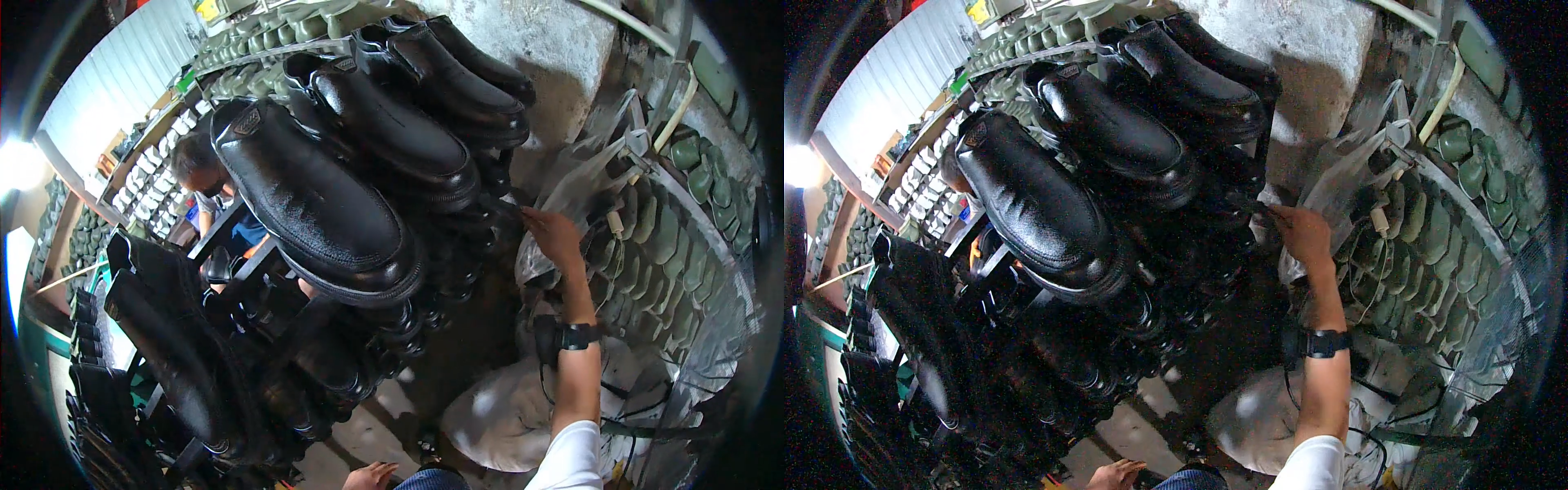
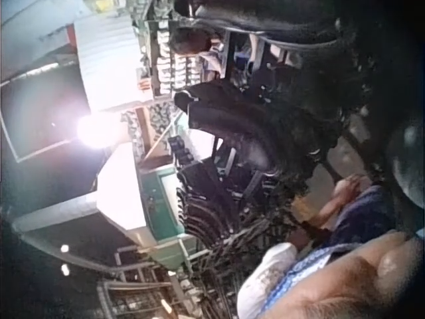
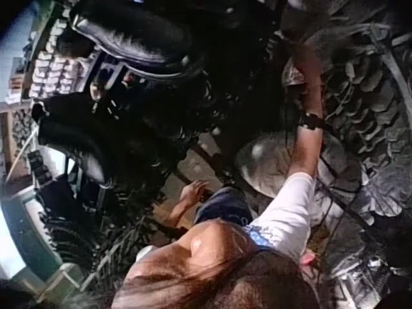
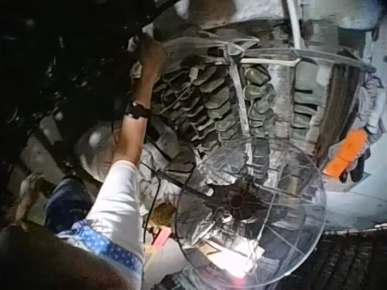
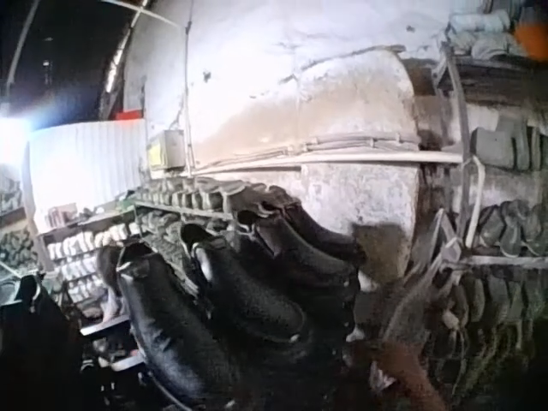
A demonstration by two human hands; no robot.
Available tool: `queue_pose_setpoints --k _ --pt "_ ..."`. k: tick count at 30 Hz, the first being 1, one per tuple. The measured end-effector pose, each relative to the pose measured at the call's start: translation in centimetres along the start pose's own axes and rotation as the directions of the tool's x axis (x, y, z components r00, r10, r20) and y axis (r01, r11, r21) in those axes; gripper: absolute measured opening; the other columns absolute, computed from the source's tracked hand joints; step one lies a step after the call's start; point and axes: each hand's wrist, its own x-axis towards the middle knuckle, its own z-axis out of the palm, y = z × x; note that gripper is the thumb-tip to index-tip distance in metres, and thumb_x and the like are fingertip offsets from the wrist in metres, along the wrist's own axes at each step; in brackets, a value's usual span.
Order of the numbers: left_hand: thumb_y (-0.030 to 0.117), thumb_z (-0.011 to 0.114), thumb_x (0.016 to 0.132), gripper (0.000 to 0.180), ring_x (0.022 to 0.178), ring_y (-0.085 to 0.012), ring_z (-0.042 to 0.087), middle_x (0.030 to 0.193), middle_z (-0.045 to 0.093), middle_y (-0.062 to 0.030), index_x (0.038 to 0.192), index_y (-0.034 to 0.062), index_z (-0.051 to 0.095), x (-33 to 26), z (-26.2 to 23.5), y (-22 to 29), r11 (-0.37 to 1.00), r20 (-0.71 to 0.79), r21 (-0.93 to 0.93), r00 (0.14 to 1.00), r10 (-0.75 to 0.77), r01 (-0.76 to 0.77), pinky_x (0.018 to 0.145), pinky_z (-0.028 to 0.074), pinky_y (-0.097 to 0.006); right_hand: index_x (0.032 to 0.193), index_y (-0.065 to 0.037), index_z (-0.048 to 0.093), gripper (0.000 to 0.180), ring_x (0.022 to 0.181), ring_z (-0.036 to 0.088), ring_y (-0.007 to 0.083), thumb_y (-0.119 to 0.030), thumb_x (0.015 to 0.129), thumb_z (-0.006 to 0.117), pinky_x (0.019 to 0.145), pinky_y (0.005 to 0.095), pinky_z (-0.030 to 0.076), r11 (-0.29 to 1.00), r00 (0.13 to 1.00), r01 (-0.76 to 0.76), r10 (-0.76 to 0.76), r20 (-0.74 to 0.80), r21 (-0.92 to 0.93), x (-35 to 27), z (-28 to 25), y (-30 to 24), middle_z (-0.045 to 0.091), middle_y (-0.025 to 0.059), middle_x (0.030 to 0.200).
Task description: Brushing and cleaning leather shoes on a finishing rack in a shoe factory.
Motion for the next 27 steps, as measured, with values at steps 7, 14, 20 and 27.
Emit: queue_pose_setpoints --k 7,14,20,27 --pt "0.021 0.046 0.085 0.030 0.104 -0.0287 0.050 0.113 0.054 -0.0122 0.110 0.0086 0.055 -0.4 -0.2 3.0 0.961 -0.020 0.197 0.981 -0.194 0.194 0.083 0.044 -0.037 0.107 -0.023 0.060 0.027 0.082 0.059 0.0295 -0.028 0.081 0.056 0.069 0.0358 0.045 0.999 0.999 -0.012 0.010 0.040 0.045 1.1 0.8 -0.5 0.063 0.0109 0.089" --pt "0.011 0.052 0.079 0.032 0.087 -0.0289 0.058 0.100 0.059 -0.0108 0.112 0.0101 0.052 -0.4 0.2 0.9 0.799 0.073 0.600 0.994 -0.080 0.020 0.072 0.049 -0.035 0.111 -0.017 0.059 0.029 0.084 0.062 0.0249 -0.024 0.084 0.051 0.072 0.0348 0.046 0.996 0.996 0.049 -0.055 0.076 0.073 0.3 1.2 2.6 0.062 0.0132 0.097" --pt "0.015 0.050 0.080 0.032 0.087 -0.0275 0.058 0.096 0.058 -0.0103 0.113 0.0111 0.051 -3.2 -1.0 0.3 0.864 -0.050 0.491 0.987 0.153 -0.109 0.072 0.048 -0.034 0.117 -0.001 0.051 0.033 0.121 0.038 0.0233 -0.017 0.088 0.047 0.097 0.0315 0.028 0.849 0.999 -0.042 0.033 0.026 0.526 -7.4 1.1 0.3 0.058 0.0156 0.108" --pt "0.016 0.047 0.083 0.026 0.082 -0.0311 0.057 0.088 0.058 -0.0139 0.107 0.0109 0.055 -6.4 -2.2 -1.2 0.912 -0.175 0.398 0.968 0.180 -0.098 0.070 0.047 -0.038 0.118 -0.001 0.051 0.037 0.073 0.050 0.0064 -0.014 0.084 0.056 0.059 0.0212 0.042 0.848 0.976 -0.021 0.132 -0.173 0.530 -18.1 4.0 -1.1 0.057 0.0021 0.090"
